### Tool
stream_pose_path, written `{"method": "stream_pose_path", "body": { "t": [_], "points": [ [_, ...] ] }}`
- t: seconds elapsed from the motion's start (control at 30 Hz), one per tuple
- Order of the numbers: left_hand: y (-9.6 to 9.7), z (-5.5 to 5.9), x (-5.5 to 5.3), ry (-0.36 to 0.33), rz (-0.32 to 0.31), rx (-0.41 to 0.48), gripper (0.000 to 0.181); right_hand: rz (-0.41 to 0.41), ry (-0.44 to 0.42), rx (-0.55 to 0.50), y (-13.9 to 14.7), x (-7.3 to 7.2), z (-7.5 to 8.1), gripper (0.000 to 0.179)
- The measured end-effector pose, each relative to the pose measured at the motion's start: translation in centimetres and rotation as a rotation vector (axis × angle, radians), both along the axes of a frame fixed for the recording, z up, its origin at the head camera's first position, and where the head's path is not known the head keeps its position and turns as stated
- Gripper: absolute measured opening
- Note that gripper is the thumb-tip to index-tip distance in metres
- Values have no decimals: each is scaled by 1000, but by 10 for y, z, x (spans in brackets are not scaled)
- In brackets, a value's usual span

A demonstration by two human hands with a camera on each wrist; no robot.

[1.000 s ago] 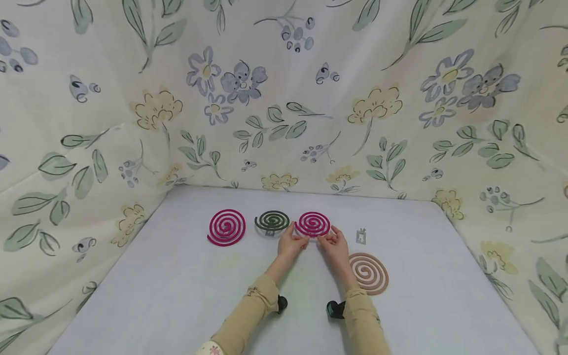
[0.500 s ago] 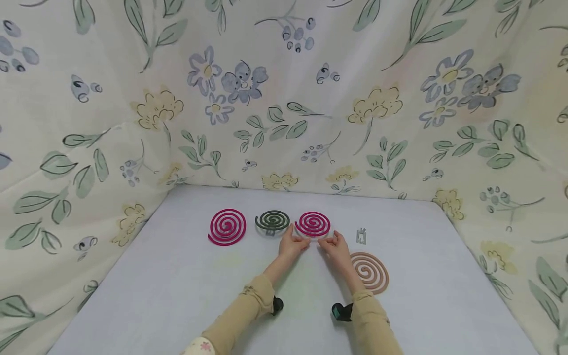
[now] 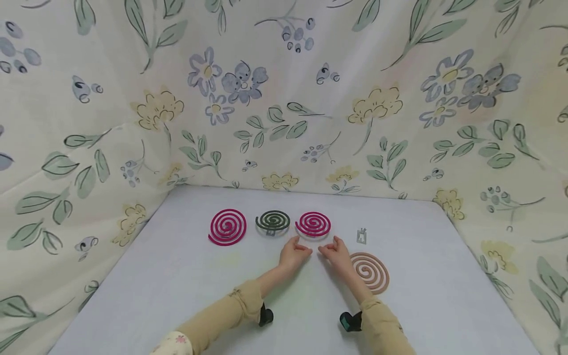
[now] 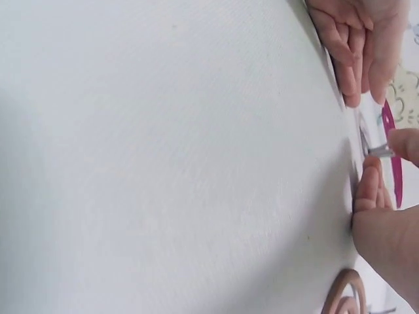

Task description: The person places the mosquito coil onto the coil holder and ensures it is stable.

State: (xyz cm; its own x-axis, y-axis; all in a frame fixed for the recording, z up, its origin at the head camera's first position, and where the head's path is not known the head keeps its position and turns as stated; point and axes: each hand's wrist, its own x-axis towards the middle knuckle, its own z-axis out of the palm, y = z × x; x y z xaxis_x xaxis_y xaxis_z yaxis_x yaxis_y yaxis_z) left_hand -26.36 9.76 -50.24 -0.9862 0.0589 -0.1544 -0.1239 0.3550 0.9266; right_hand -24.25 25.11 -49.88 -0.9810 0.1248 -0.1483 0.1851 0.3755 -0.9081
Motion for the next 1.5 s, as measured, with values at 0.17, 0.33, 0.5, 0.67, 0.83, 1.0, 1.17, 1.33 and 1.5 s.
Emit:
{"method": "stream_pose_path", "body": {
  "t": [0.17,0.33,0.5,0.67,0.83,1.0,1.17,1.33,1.5],
  "points": [
    [-2,4,7,-11,-69,34,60,107,-25,43,6,9,6,71],
    [1,11,15,-64,-153,67,55,233,-63,8,20,21,13,66],
    [8,19,30,-49,-226,21,51,342,-44,46,39,32,24,58],
    [18,29,41,40,-285,-125,49,450,-43,125,62,35,37,53],
    [29,34,45,176,-372,-332,53,564,-128,187,86,37,51,52],
    [39,32,50,311,-438,-499,60,640,-205,232,112,42,58,51],
    [49,30,55,303,-463,-542,65,638,-247,223,138,44,53,61],
    [57,25,57,296,-487,-553,60,591,-257,239,157,44,49,77],
    [64,18,59,310,-485,-595,55,545,-245,265,166,45,44,87]
  ]
}}
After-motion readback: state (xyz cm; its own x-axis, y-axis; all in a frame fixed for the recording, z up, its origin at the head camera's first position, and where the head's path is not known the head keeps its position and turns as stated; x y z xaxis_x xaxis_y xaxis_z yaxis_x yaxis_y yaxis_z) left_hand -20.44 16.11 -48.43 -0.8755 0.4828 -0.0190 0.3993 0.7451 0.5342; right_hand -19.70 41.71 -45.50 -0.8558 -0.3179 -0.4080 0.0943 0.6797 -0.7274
